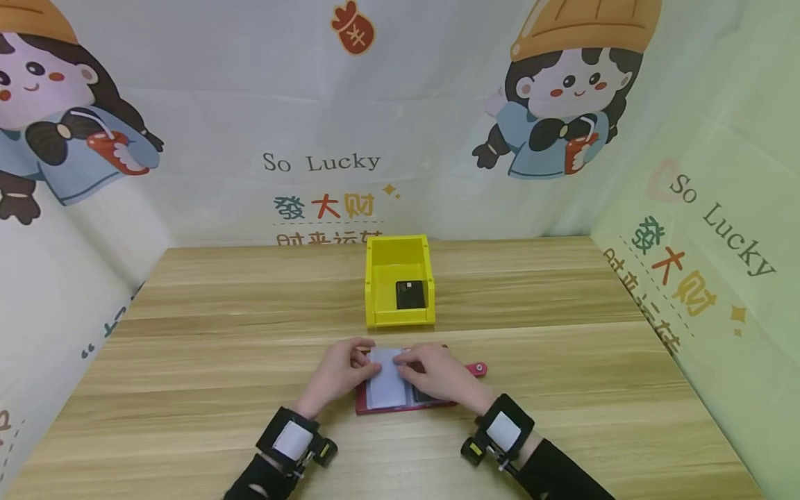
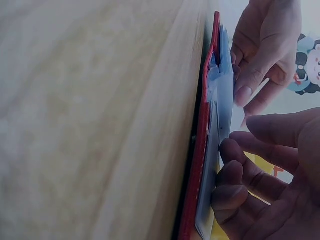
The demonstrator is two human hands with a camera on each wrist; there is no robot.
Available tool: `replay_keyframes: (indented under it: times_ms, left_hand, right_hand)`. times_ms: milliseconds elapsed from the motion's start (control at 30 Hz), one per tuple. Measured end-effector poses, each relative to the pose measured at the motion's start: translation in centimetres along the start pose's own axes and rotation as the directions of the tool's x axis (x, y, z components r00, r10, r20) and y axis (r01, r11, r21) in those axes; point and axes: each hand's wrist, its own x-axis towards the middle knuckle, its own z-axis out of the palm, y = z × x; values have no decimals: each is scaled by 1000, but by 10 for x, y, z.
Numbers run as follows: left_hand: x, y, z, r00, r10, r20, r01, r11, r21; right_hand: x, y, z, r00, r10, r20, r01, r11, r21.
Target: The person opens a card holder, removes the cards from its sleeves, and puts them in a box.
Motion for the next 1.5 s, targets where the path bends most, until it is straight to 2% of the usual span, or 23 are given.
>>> replay_keyframes:
  times_ms: [233,433,567,700,867,1000,1200,1500]
  left_hand:
    - [1,6,3,1000,-25,-10,25,998,61]
    - [3,9,8,999,-37,-18,38,994,99]
    - [4,14,10,999,1,-38,5,987,158]
    - [4,23,16,997,61,-53,-48,974,220]
    - [6,37,28,994,108,-6,-104,971,216]
    - [7,45,34,996,79,36,-84,980,178]
    - [12,45,40,1000,11,11,-13,981,191]
    - [18,46,40,998,-60,33,54,986,157]
  right_hand:
    - [-2,1,-3,1000,-7,-10,7,1000,-3]
    - [-13,14,-17,999,12,-37,-11,999,53]
    - [-21,25,-28,998,57,-32,-54,995,85]
    - [-25,33,-33,995,95,-4,-95,994,53]
    - [-26,37,-35,991,129,40,-128,992,-20]
    - [-25,36,-37,987,154,48,-152,987,-43]
    - [-26,35,-37,984,169,55,-167,985,-47]
    - [-28,37,-37,979,195,56,-193,980,-42]
